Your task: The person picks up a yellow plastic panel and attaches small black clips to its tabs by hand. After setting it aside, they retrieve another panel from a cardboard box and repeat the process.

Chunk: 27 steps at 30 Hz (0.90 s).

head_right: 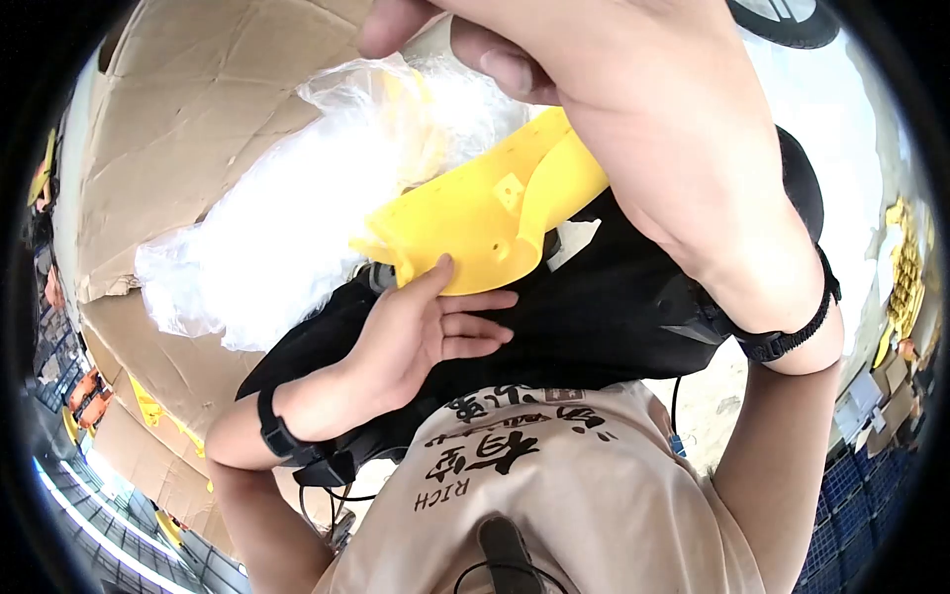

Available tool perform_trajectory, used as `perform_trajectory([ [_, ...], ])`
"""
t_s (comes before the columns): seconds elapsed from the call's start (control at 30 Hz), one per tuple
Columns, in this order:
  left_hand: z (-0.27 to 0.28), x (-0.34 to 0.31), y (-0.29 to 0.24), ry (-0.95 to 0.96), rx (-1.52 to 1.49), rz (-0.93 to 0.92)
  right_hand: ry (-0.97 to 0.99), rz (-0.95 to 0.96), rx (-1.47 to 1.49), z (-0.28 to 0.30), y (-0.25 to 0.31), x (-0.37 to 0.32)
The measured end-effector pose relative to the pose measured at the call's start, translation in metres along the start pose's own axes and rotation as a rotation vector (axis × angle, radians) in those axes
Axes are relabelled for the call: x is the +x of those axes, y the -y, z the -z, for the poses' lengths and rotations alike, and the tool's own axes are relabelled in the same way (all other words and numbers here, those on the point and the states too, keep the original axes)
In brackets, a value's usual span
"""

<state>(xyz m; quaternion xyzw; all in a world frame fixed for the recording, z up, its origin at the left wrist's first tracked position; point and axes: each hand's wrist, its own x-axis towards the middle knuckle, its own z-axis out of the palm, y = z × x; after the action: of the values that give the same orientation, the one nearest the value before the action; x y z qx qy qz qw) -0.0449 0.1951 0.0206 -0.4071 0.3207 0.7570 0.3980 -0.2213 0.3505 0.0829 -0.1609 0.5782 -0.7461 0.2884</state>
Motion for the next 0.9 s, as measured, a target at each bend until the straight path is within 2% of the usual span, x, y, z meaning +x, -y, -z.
perform_trajectory([
  [0.07, 0.014, -0.026, -0.004, -0.033, 0.164, -0.091, 0.021, 0.019, 0.033, 0.002, 0.003, -0.001],
  [0.13, 0.022, -0.046, -0.007, -0.233, 0.339, -0.267, 0.017, -0.001, -0.148, 0.0, 0.003, -0.004],
  [0.2, 0.051, -0.048, -0.003, -0.33, 0.554, -0.56, 0.012, -0.01, -0.312, -0.006, 0.0, -0.007],
  [0.3, 0.075, -0.059, -0.024, -0.543, 0.896, -0.645, 0.087, -0.037, -0.429, -0.016, -0.003, -0.008],
  [0.37, 0.077, -0.057, -0.034, -0.53, 0.882, -0.791, 0.161, -0.068, -0.435, -0.023, -0.005, -0.007],
  [0.43, 0.084, -0.05, -0.037, -0.441, 0.916, -1.059, 0.205, -0.091, -0.339, -0.025, -0.015, -0.007],
  [0.53, 0.086, -0.05, -0.048, -0.43, 0.939, -1.109, 0.243, -0.145, -0.251, -0.029, -0.026, -0.008],
  [0.57, 0.082, -0.057, -0.053, -0.47, 0.903, -0.984, 0.249, -0.15, -0.26, -0.03, -0.026, -0.008],
  [0.6, 0.083, -0.055, -0.053, -0.47, 0.891, -0.988, 0.269, -0.178, -0.284, -0.031, -0.026, -0.008],
  [0.67, 0.085, -0.051, -0.056, -0.429, 0.822, -1.108, 0.296, -0.205, -0.317, -0.033, -0.028, -0.007],
  [0.8, 0.085, -0.051, -0.055, -0.384, 1.024, -1.182, 0.236, -0.214, -0.263, -0.035, -0.03, -0.005],
  [0.9, 0.088, -0.049, -0.052, -0.292, 1.104, -1.184, 0.095, -0.347, -0.159, -0.035, -0.033, -0.007],
])
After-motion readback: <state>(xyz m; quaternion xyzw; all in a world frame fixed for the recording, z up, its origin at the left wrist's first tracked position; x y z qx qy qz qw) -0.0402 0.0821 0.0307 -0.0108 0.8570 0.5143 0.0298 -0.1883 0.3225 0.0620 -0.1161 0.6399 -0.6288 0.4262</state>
